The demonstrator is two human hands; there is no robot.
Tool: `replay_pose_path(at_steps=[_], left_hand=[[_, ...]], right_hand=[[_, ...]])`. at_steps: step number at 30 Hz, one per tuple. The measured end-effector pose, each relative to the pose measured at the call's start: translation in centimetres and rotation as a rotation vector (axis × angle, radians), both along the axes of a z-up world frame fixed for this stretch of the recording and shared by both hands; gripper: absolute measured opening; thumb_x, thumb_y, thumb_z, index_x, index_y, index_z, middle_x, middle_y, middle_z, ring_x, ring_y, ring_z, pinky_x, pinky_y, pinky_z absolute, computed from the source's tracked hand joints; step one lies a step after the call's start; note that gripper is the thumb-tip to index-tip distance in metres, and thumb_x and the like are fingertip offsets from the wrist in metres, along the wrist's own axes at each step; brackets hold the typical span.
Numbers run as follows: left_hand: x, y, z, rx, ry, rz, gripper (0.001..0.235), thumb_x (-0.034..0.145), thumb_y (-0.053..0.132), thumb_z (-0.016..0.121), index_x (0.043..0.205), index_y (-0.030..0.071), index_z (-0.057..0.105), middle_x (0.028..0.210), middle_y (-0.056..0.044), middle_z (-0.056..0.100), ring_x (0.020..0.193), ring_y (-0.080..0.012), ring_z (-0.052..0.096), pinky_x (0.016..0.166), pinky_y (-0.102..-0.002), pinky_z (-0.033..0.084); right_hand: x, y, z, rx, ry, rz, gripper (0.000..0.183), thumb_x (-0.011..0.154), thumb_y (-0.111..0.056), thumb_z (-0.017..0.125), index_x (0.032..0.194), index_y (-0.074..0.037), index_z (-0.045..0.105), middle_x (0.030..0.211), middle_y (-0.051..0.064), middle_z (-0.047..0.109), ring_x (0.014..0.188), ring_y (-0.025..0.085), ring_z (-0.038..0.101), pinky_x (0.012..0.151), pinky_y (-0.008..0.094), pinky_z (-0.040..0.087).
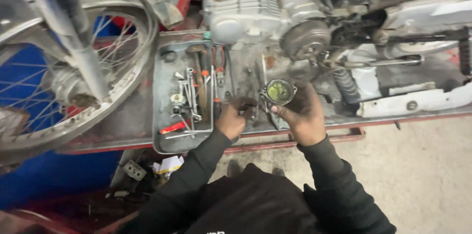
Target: Disassembling a motorcycle carburetor on a workbench using a screwdriver, pliers, and other hand tools.
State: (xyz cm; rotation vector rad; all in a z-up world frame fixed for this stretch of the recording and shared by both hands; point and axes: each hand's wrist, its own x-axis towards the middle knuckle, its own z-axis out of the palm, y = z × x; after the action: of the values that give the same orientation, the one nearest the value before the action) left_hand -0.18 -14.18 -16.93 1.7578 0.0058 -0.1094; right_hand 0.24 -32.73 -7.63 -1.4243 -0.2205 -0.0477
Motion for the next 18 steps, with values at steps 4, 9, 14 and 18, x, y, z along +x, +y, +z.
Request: replay_pose_path(at_steps=[4,9,14,18], left_hand=[[1.1,-3.9,-2.1,-0.020,0.046,-0.059,0.025,0.100,0.016,0.059,0.121,0.004,0.064,0.113,-0.018,0.069,0.107,-0.0347,0.067,0.084,-0.043,0.058],[1.0,-8.5,-2.4,0.097,0.070,-0.082,0.026,0.098,0.017,0.059,0.118,0.002,0.066,0.111,-0.021,0.069,0.106,-0.0367,0.068,0.088,-0.048,0.057],[1.3,-13.1,-3.5,0.115,0.093,-0.095,0.028,0.098,0.019,0.060,0.119,0.000,0.065,0.113,-0.022,0.068,0.108,-0.0374,0.067,0.089,-0.049,0.056],[2.0,-15.9,-4.6,0.194,0.062,-0.123,0.028,0.098,0.021,0.059,0.117,0.002,0.065,0.109,-0.020,0.070,0.105,-0.0369,0.068,0.087,-0.049,0.057]], right_hand=[[0.1,-4.5,1.5,-0.044,-0.015,-0.060,0.064,0.067,0.005,0.086,0.121,-0.002,0.053,0.102,0.016,0.068,0.102,0.024,0.065,0.089,0.041,0.058],[0.2,-10.3,2.3,-0.111,-0.054,-0.095,0.065,0.067,0.006,0.085,0.123,0.002,0.052,0.100,0.019,0.065,0.100,0.027,0.065,0.088,0.042,0.058],[0.2,-15.2,3.5,-0.153,-0.052,-0.099,0.061,0.070,0.005,0.084,0.122,0.004,0.051,0.099,0.023,0.066,0.099,0.027,0.066,0.086,0.044,0.059],[0.1,-17.7,4.6,-0.169,-0.044,-0.109,0.062,0.070,0.003,0.085,0.122,0.004,0.052,0.098,0.024,0.066,0.099,0.029,0.065,0.087,0.046,0.058]])
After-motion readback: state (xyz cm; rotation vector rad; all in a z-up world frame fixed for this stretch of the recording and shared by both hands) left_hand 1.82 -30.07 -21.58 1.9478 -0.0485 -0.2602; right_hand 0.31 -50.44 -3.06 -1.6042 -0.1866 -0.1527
